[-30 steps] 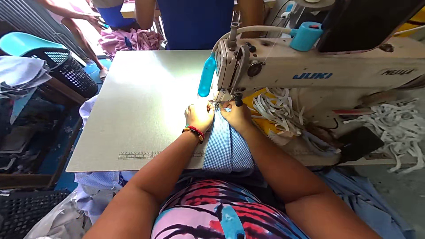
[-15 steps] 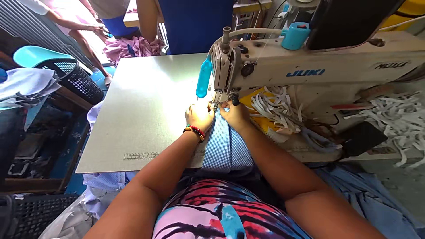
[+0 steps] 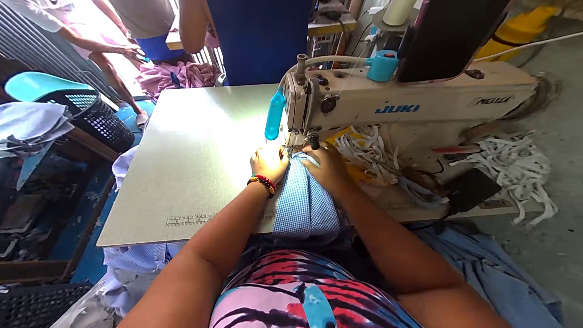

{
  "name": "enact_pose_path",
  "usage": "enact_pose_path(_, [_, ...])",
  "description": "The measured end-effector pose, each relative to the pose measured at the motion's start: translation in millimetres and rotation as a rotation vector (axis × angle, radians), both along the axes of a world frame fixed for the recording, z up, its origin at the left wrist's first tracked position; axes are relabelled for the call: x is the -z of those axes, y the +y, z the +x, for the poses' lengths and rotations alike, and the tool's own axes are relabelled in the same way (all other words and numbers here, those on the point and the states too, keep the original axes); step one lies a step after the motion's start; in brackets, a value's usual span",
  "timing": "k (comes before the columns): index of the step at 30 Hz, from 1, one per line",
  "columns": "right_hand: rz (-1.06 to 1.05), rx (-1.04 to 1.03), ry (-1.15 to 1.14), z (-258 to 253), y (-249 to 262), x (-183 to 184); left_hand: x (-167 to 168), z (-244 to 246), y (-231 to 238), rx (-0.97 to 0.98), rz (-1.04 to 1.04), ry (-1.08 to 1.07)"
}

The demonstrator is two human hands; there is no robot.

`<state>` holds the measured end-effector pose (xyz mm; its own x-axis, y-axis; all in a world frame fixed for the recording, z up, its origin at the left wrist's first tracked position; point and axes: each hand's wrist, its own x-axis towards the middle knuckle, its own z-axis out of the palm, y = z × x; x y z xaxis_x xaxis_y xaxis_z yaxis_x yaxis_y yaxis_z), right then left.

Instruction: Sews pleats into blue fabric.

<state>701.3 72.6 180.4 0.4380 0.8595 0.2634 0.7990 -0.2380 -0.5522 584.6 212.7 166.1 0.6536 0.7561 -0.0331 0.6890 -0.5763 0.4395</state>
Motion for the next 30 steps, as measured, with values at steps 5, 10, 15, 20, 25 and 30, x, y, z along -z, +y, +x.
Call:
enact_pose_path(5, [0.082, 0.538, -0.246, 61.0, -102.1, -10.4, 0.7, -0.1, 1.9, 0.012, -0.007, 0.008])
enact_pose_path(10, [-0.154, 0.728, -0.367, 120.8, -139.0, 10.3, 1.2, 0.8, 2.1, 0.018, -0.006, 0.021])
enact_pose_path(15, [-0.398, 0.73, -0.247, 102.2, -135.9, 0.1, 2.8, 0.4, 4.1, 0.01, 0.004, 0.023])
enact_pose_path(20, [-0.397, 0.687, -0.291, 100.4, -138.5, 10.9, 4.5, -0.1, 0.8, 0.007, 0.023, 0.034])
enact_pose_path(25, [-0.337, 0.678, -0.326, 104.7, -139.8, 18.0, 4.1, -1.2, -0.4, 0.005, 0.027, 0.03])
enact_pose_path(30, [-0.322, 0.677, -0.373, 99.8, -138.8, 17.6, 1.8, -4.2, -3.4, 0.017, 0.038, 0.026])
